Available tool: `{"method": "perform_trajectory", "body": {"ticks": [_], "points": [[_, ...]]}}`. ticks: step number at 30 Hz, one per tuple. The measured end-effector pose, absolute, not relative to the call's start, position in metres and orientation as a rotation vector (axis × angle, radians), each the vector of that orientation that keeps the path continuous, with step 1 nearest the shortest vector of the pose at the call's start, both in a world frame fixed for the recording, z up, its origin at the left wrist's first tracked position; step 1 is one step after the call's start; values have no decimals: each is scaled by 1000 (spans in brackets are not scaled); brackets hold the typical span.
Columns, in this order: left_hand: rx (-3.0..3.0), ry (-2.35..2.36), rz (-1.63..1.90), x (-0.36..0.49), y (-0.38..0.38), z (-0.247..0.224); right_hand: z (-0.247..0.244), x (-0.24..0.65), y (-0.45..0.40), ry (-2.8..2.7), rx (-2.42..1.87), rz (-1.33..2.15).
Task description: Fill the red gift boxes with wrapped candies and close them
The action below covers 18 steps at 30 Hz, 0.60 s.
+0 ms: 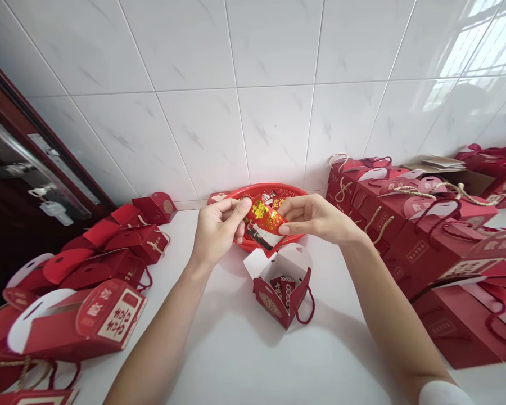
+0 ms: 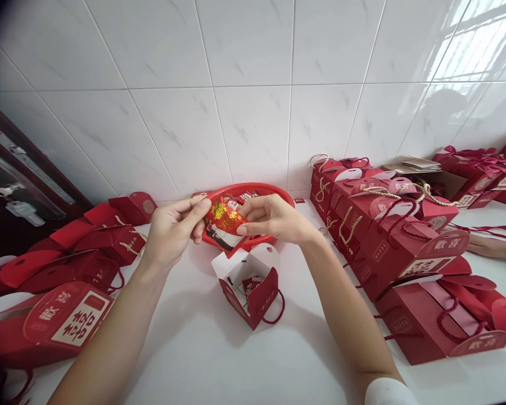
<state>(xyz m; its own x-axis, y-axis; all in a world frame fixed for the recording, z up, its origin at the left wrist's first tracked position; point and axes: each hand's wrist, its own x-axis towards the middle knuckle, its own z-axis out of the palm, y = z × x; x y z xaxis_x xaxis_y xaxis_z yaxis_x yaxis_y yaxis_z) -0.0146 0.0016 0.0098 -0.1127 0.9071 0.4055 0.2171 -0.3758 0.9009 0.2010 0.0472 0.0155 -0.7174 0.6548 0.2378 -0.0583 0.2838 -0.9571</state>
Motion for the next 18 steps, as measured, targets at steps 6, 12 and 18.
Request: {"method": "perform_trajectory", "body": {"ticks": [6, 12, 18], "points": [[1674, 1317, 1470, -12, 0, 12, 19, 201, 43, -2076, -533, 1265], [1779, 1377, 1260, -12, 0, 7, 11, 197, 49, -2093, -625, 1263], [2066, 1582, 774, -21, -8, 12, 14, 201, 47, -2456, -837, 1076]]}}
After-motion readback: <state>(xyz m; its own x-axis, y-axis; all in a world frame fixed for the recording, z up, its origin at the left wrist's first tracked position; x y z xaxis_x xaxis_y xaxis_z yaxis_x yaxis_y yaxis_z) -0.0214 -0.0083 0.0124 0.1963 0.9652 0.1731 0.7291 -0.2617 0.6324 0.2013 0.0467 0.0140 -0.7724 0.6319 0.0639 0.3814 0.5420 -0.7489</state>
